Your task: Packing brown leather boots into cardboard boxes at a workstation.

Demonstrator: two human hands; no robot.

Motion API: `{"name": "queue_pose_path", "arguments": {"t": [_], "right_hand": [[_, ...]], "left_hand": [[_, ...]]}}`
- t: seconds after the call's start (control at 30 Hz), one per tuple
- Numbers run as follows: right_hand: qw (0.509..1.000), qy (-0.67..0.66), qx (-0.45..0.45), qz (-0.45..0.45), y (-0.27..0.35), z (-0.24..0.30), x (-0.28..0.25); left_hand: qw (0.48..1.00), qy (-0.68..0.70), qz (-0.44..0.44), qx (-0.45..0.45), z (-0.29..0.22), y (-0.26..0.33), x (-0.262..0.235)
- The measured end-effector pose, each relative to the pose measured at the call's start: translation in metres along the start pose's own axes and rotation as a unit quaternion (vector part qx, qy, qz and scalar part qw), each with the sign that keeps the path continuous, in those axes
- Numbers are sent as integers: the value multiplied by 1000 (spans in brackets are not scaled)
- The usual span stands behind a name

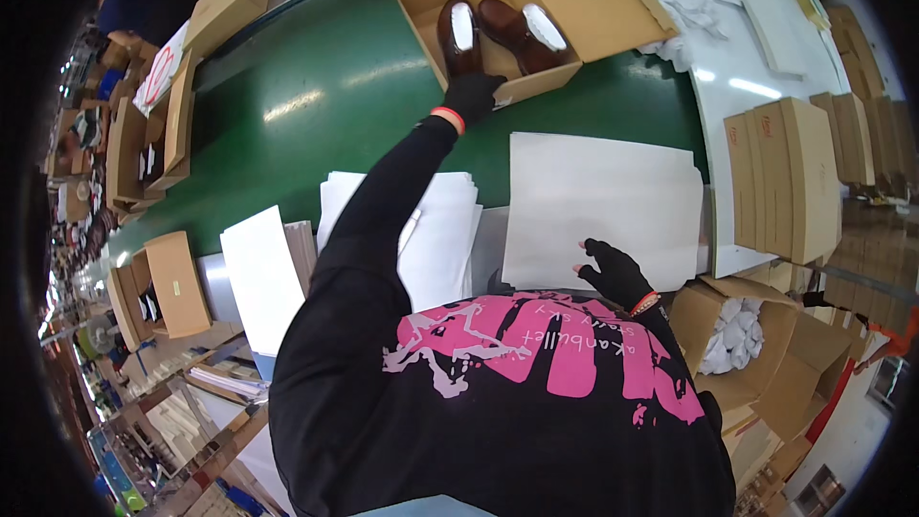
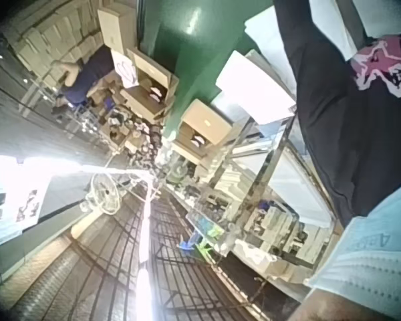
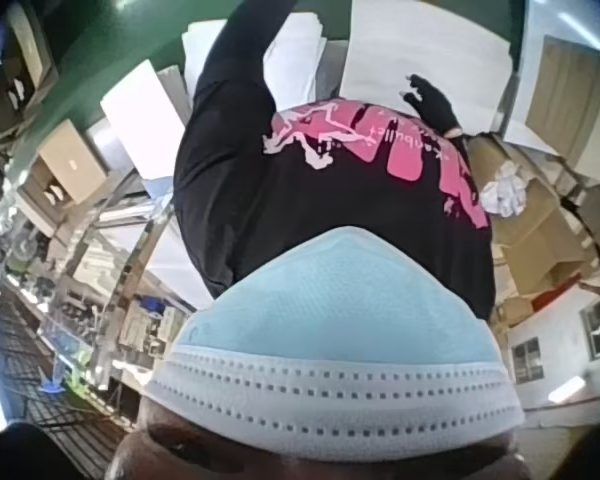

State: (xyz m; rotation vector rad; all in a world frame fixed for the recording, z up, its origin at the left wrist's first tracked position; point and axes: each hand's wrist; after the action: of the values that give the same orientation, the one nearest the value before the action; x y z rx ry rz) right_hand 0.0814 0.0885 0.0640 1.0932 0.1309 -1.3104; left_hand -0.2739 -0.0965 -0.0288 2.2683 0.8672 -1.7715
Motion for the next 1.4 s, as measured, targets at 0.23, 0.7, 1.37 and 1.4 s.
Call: {"name": "queue_pose_path", "arguments": {"t": [0.23, 0.7, 1.37, 1.4], "right_hand": [[960, -74, -162, -218, 36, 33, -42], [974, -111, -19, -195, 28, 4, -33], [905, -316, -239, 154, 10, -102, 23], [921, -286, -209, 162, 15, -101, 25]], "left_hand": [[987, 152, 42, 36, -118, 15, -128], [979, 142, -134, -55, -259, 140, -106], [969, 161, -73, -174, -312, 126, -27], [955, 202, -121, -180, -298, 136, -25]]}}
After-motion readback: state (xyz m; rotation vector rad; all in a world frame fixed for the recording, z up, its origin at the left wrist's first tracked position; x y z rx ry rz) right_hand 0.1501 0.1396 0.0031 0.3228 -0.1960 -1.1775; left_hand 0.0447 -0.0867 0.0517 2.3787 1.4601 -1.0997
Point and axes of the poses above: each hand's wrist, its own y-axis away from the middle knuckle, its own x-axis out of the palm, z = x × y, and after that the axes turned 9 degrees about x, right-handed
